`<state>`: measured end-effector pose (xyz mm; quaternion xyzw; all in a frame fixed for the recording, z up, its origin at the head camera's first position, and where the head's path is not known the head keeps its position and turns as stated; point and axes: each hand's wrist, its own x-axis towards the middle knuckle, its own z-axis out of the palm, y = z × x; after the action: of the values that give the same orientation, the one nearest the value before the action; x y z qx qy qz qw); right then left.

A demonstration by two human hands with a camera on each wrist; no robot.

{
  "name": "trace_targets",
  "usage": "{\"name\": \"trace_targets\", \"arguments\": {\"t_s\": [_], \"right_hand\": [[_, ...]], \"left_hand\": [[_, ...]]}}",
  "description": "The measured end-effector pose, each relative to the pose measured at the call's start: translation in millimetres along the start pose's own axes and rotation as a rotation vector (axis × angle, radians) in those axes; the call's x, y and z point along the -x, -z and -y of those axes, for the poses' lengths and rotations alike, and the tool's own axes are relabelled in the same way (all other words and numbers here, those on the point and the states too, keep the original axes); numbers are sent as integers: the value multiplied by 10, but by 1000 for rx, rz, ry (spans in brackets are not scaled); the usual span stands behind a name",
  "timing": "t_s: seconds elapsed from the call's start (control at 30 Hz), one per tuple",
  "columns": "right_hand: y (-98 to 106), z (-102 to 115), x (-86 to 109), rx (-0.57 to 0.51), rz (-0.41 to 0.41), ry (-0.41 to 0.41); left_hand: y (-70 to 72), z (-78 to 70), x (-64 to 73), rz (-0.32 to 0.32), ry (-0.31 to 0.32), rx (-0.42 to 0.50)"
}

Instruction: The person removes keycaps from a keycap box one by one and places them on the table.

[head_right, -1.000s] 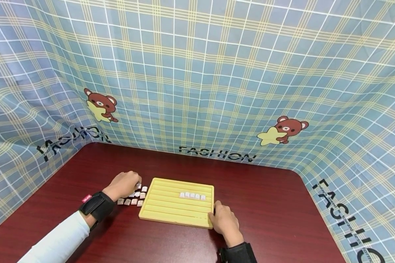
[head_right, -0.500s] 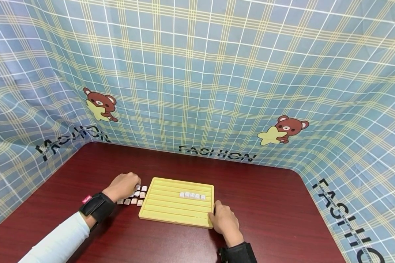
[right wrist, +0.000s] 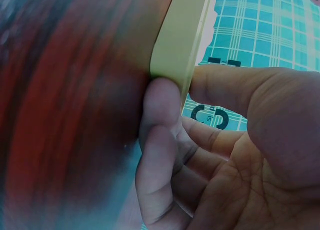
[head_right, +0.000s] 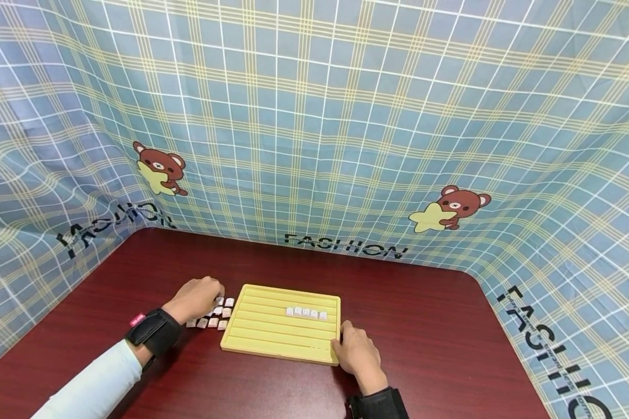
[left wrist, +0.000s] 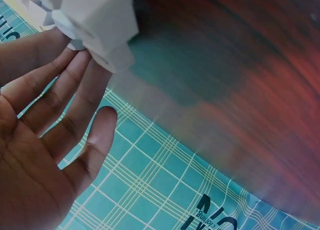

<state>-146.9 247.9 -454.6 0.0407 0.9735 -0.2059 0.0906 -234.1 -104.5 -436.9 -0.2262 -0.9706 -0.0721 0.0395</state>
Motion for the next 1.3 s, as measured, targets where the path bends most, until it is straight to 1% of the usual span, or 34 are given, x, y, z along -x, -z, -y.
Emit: {"name": "trace_targets", "arguments": {"t_s": [0.27, 0.37, 0.53, 0.7, 0.8, 0.9, 0.97, 1.0, 1.17, 1.3], "right_hand": [[3, -4, 2, 2, -7, 3], [14, -3, 4, 2, -8, 4], [34, -6, 9, -3, -7, 14], [45, -15, 12, -7, -12, 24], [47, -14, 13, -9, 0, 17], [49, -11, 17, -9, 11, 4], [43, -9, 19, -10, 7, 4], [39, -7, 20, -8, 4, 5], [6, 4, 24, -5, -16, 30], [1, 4, 25, 3, -45, 38]], "left_hand": [[27, -17, -3, 2, -6, -9], [47, -29, -12, 11, -1, -14], [93, -91, -34, -5, -20, -24], [105, -230, -68, -8, -41, 6], [76, -322, -95, -37, -61, 21], [61, -435, -126, -53, -89, 34], [50, -513, -155, -58, -105, 28], [48, -551, -170, -46, -109, 34], [2, -698, -248, -50, -138, -10], [-3, -823, -303, -58, -181, -13]]}}
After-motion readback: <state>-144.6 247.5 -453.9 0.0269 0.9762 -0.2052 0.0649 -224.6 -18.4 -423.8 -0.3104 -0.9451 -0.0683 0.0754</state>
